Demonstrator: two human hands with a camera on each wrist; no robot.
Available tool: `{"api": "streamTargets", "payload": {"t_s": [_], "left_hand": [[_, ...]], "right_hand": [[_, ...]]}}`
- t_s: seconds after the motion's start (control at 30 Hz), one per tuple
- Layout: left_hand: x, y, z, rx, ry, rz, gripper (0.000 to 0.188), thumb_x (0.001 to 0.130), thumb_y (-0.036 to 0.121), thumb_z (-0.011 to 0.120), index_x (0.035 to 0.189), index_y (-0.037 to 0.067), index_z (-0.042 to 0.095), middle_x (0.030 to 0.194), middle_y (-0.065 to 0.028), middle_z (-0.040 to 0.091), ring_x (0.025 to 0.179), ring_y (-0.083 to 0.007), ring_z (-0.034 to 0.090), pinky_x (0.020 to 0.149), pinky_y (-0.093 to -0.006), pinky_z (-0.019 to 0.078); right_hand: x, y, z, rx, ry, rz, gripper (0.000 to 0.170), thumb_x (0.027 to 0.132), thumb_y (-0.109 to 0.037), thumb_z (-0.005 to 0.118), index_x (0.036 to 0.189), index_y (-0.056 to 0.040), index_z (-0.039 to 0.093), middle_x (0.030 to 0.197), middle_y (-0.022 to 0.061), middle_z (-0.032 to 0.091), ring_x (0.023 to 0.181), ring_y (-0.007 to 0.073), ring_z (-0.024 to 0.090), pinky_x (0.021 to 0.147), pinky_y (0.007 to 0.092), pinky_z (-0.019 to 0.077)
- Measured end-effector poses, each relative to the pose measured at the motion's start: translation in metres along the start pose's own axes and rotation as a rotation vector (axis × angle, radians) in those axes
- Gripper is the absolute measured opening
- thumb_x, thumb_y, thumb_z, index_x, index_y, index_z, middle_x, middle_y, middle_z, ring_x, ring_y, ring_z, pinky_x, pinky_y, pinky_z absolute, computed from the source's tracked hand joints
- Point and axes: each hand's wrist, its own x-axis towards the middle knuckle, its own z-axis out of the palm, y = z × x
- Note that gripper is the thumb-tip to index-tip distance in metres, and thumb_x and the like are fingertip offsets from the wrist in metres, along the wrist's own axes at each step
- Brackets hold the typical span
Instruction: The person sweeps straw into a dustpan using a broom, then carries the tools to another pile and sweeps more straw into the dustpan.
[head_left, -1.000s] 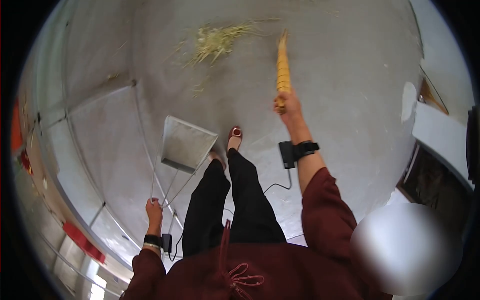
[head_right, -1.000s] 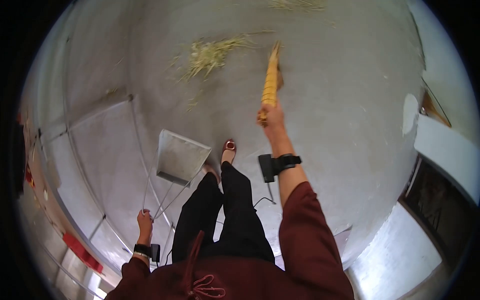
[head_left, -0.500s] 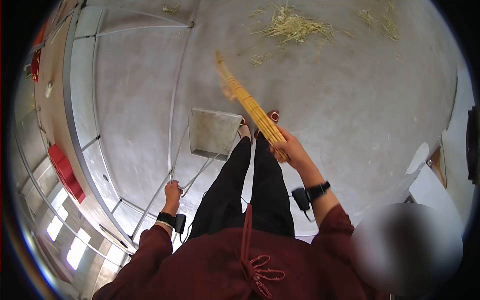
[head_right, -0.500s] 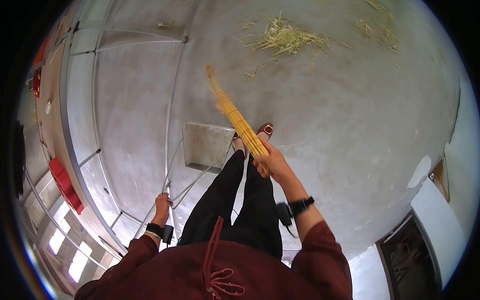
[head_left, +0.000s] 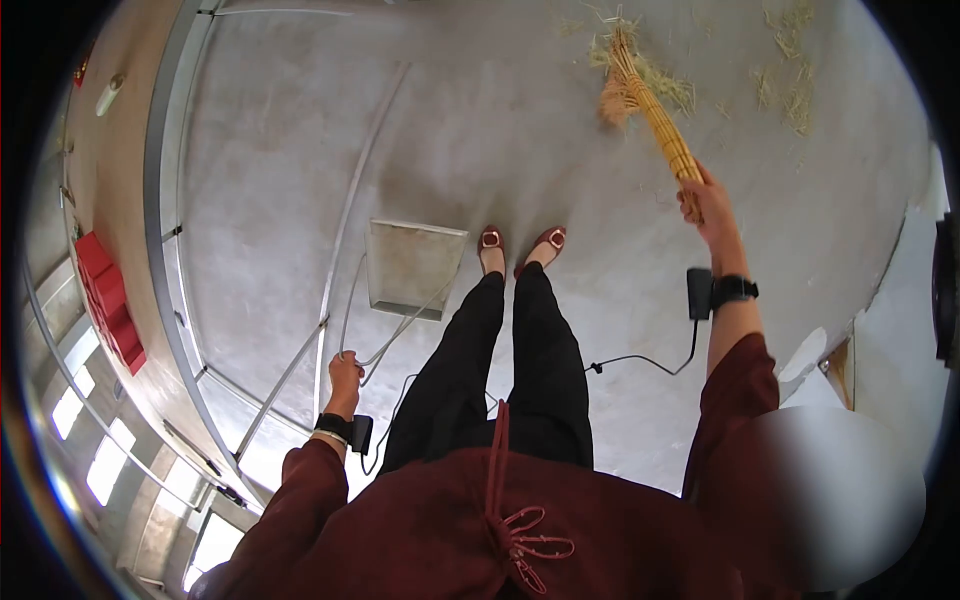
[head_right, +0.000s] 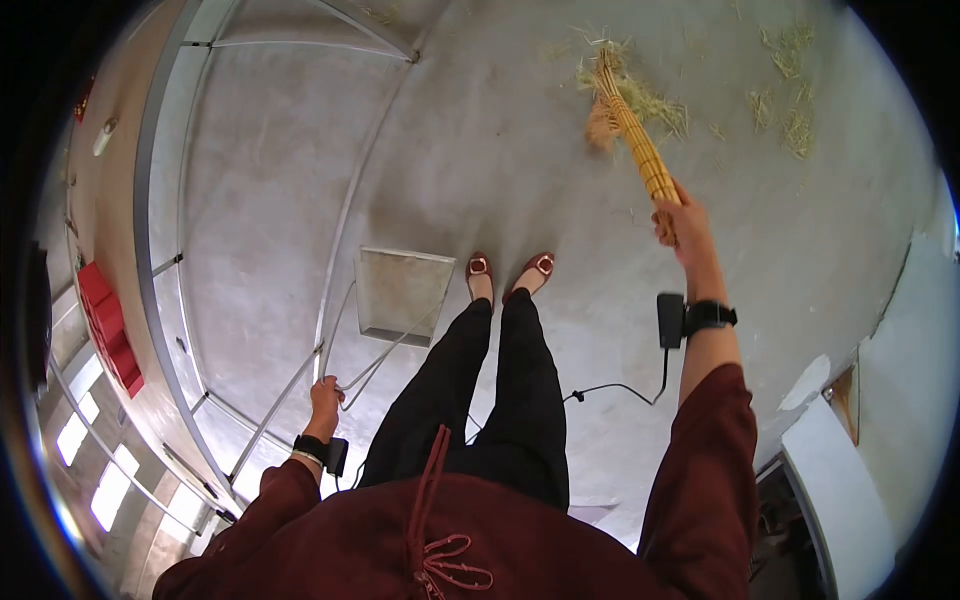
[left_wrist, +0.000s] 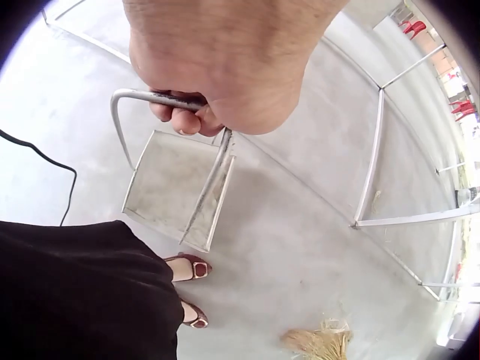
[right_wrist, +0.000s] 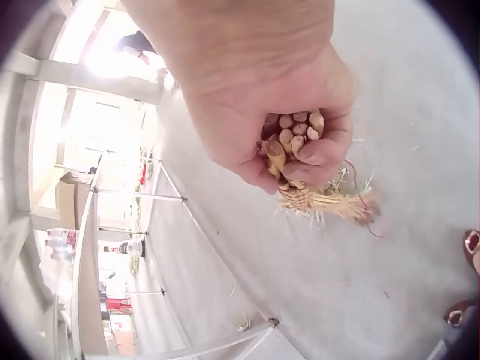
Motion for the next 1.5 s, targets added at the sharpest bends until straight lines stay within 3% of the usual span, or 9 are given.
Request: {"api": "streamTargets", "payload": {"t_s": [0.2, 0.37, 0.63, 0.8, 1.0, 1.17, 1.37, 1.43, 1.5], "left_hand": [[0.018, 0.03, 0.007, 0.001, 0.018, 0.034, 0.021, 0.084, 0.018, 0.05, 0.085, -0.003, 0.055, 0.059, -0.0054, 0.049, 0.044, -0.0141, 0.048, 0.04, -0.0266, 0.0388], [0.029, 0.076, 0.029, 0.042, 0.026, 0.094, 0.02, 0.085, 0.018, 0.05, 0.083, -0.002, 0.054, 0.059, -0.0048, 0.048, 0.045, -0.0139, 0.048, 0.041, -0.0274, 0.0398], [0.048, 0.149, 0.079, 0.098, 0.027, 0.176, 0.022, 0.087, 0.021, 0.051, 0.084, 0.0, 0.055, 0.061, -0.0057, 0.051, 0.047, -0.014, 0.051, 0.042, -0.028, 0.0427], [0.045, 0.203, 0.115, 0.119, 0.033, 0.197, 0.022, 0.084, 0.02, 0.052, 0.082, -0.002, 0.054, 0.061, -0.0048, 0.049, 0.047, -0.0142, 0.049, 0.044, -0.028, 0.041], [0.056, 0.235, 0.14, 0.172, 0.067, 0.184, 0.021, 0.084, 0.019, 0.052, 0.084, -0.002, 0.055, 0.062, -0.0061, 0.051, 0.05, -0.0151, 0.052, 0.046, -0.0282, 0.0428], [0.071, 0.242, 0.147, 0.253, 0.16, 0.245, 0.023, 0.086, 0.02, 0.051, 0.081, -0.002, 0.055, 0.062, -0.0103, 0.056, 0.054, -0.0204, 0.058, 0.048, -0.0317, 0.0458], [0.013, 0.303, 0.134, 0.671, 0.16, 0.38, 0.036, 0.083, 0.018, 0.057, 0.112, -0.003, 0.049, 0.092, -0.0187, 0.061, 0.087, -0.0353, 0.059, 0.081, -0.0419, 0.0457], [-0.001, 0.32, 0.11, 0.768, 0.234, 0.887, 0.047, 0.08, 0.013, 0.06, 0.122, 0.0, 0.043, 0.11, -0.0194, 0.054, 0.102, -0.0339, 0.053, 0.088, -0.0408, 0.0426], [-0.073, 0.412, 0.105, 0.67, 0.252, 0.973, 0.041, 0.076, 0.002, 0.058, 0.116, -0.001, 0.048, 0.113, -0.0174, 0.052, 0.104, -0.0333, 0.051, 0.09, -0.0394, 0.0422]], "right_hand": [[-0.065, 0.036, 0.078, 0.254, -0.189, 0.055, 0.065, 0.078, -0.004, 0.054, 0.138, -0.0187, 0.035, 0.071, 0.0095, 0.055, 0.044, 0.0134, 0.048, 0.035, 0.0245, 0.0376], [-0.02, 0.038, 0.147, 0.317, -0.477, 0.209, 0.059, 0.079, -0.006, 0.054, 0.135, -0.0143, 0.038, 0.071, 0.0086, 0.055, 0.045, 0.0139, 0.049, 0.035, 0.0236, 0.0373], [0.1, -0.038, 0.06, 0.197, -0.301, 0.065, 0.044, 0.082, -0.012, 0.056, 0.124, -0.0103, 0.046, 0.074, 0.0059, 0.054, 0.052, 0.0112, 0.052, 0.037, 0.0219, 0.0391], [0.038, -0.084, 0.059, 0.134, -0.078, -0.159, 0.055, 0.083, -0.01, 0.054, 0.135, -0.0122, 0.036, 0.073, 0.0067, 0.053, 0.048, 0.0096, 0.049, 0.037, 0.0219, 0.0376], [0.055, -0.079, 0.117, 0.601, -0.418, 0.142, 0.05, 0.083, -0.009, 0.052, 0.132, -0.015, 0.039, 0.075, 0.007, 0.054, 0.05, 0.0141, 0.051, 0.039, 0.0248, 0.0386], [0.131, -0.086, 0.196, 0.582, -0.707, 0.238, 0.034, 0.084, -0.011, 0.053, 0.117, -0.0087, 0.048, 0.073, 0.005, 0.053, 0.051, 0.0143, 0.051, 0.039, 0.0234, 0.0383], [0.207, -0.109, 0.143, 0.587, -0.543, 0.178, 0.014, 0.083, -0.014, 0.056, 0.093, -0.0065, 0.052, 0.07, 0.0054, 0.054, 0.049, 0.0127, 0.05, 0.038, 0.0212, 0.038], [0.23, -0.112, 0.085, 0.645, -0.45, 0.113, 0.011, 0.083, -0.015, 0.057, 0.088, -0.0069, 0.051, 0.068, 0.0045, 0.053, 0.049, 0.0122, 0.049, 0.039, 0.0207, 0.0382], [0.192, -0.141, 0.062, 0.603, -0.103, -0.026, 0.01, 0.085, -0.016, 0.056, 0.089, -0.0076, 0.051, 0.068, 0.0027, 0.053, 0.05, 0.0113, 0.05, 0.04, 0.0206, 0.0393]]}}
